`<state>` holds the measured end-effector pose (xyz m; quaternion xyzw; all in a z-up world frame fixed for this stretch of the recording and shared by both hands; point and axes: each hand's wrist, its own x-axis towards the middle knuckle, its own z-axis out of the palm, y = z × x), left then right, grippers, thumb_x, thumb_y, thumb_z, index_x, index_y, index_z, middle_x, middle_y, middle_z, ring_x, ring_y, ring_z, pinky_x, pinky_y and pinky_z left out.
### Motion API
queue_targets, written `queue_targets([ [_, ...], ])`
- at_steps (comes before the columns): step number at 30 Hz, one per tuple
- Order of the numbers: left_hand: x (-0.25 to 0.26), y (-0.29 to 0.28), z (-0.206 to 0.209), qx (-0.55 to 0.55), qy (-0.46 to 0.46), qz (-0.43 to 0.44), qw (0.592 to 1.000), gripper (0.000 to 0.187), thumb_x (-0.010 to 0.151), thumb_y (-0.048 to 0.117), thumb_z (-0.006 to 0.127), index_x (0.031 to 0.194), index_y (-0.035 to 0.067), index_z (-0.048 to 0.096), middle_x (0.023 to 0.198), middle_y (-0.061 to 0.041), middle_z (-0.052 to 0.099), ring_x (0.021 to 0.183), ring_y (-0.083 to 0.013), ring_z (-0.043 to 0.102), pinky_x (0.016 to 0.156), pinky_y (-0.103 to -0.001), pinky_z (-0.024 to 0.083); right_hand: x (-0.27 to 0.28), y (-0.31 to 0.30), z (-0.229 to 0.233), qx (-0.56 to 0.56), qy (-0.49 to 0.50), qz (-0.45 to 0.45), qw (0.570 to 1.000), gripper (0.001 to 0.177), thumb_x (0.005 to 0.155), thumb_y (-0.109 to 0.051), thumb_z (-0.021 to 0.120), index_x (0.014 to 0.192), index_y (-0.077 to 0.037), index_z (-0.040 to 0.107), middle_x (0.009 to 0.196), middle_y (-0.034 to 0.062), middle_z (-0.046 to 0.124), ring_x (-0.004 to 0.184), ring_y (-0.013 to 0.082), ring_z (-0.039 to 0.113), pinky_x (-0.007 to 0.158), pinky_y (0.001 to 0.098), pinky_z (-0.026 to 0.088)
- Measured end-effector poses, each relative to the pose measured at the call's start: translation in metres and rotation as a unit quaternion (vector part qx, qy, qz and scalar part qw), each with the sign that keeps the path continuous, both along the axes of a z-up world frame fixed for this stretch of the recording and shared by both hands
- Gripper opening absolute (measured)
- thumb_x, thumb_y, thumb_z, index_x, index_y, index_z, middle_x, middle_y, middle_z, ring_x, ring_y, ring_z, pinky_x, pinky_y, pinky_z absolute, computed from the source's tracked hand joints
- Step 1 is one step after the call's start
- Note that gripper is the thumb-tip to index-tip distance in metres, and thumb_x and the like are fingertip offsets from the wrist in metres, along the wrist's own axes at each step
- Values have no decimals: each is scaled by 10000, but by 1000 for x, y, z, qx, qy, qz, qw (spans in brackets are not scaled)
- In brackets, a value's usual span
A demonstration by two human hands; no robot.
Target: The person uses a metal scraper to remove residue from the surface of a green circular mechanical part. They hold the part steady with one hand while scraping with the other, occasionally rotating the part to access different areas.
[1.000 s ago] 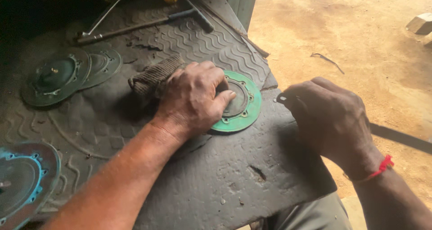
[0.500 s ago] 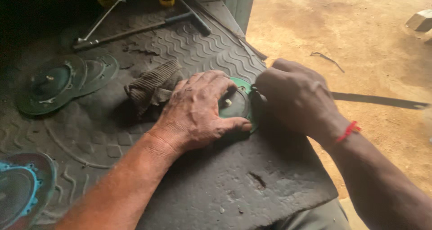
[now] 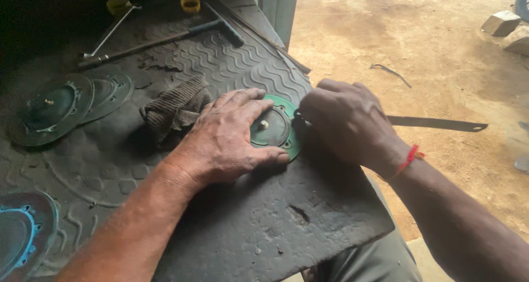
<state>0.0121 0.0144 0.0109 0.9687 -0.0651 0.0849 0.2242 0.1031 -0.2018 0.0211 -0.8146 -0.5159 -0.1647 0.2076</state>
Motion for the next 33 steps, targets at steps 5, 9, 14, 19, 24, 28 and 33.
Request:
queue_targets([
  [5, -4, 5, 1, 0, 43, 14, 999, 1036, 610, 662, 829, 1458, 132, 558, 1569, -112, 403, 1460, -308, 321, 1169, -487, 243, -18, -8, -3, -21, 22, 23, 999, 35, 901, -119, 624, 881, -132, 650, 821, 54, 624, 810, 269, 644, 719, 420, 464],
  [9, 0, -2, 4, 34, 36, 15, 999, 1039, 637, 686, 818, 1462, 110, 554, 1554, -129, 413, 1446, -312, 338, 1173, -481, 260, -19, -14, -7, -59, 7, -34, 998, 55, 912, -116, 623, 886, -145, 663, 791, 45, 623, 718, 245, 627, 703, 423, 442],
  [14, -6, -2, 11, 23, 52, 49, 997, 1023, 614, 656, 831, 1457, 139, 567, 1576, -101, 432, 1435, -297, 344, 1166, -483, 259, -29, -9, 1, -20, -22, 20, 999, 45, 872, -114, 621, 886, -148, 647, 831, 33, 628, 792, 235, 640, 704, 406, 433],
  [19, -8, 1, -2, 1, 17, 18, 1000, 823, 721, 597, 799, 1385, 143, 627, 1538, -116, 481, 1419, -316, 394, 1172, -468, 281, -27, -19, -11, -54, -41, -34, 997, 93, 926, -139, 632, 836, -160, 639, 737, 24, 591, 728, 222, 614, 687, 400, 424],
  [24, -4, 9, -4, -73, -27, 23, 997, 399, 823, 388, 759, 1171, 197, 787, 1406, -98, 627, 1342, -297, 525, 1127, -427, 377, -33, -13, -4, -90, -46, -31, 994, 127, 935, -153, 635, 808, -153, 630, 715, 21, 575, 659, 200, 588, 686, 384, 417],
  [28, -3, 8, -6, -99, -70, 16, 992, 268, 811, 264, 774, 1055, 165, 823, 1275, -96, 706, 1204, -277, 635, 1062, -393, 474, -45, -6, 13, -10, -47, -7, 999, 70, 919, -139, 648, 852, -156, 651, 755, 22, 608, 720, 204, 610, 697, 398, 410],
  [33, -3, 4, -7, -94, -112, 13, 989, 186, 804, 226, 809, 953, 117, 834, 1170, -87, 737, 1098, -285, 671, 962, -400, 521, -44, -4, 7, -100, -52, -65, 992, 173, 940, -101, 641, 780, -167, 644, 698, 13, 626, 588, 195, 590, 630, 394, 424],
])
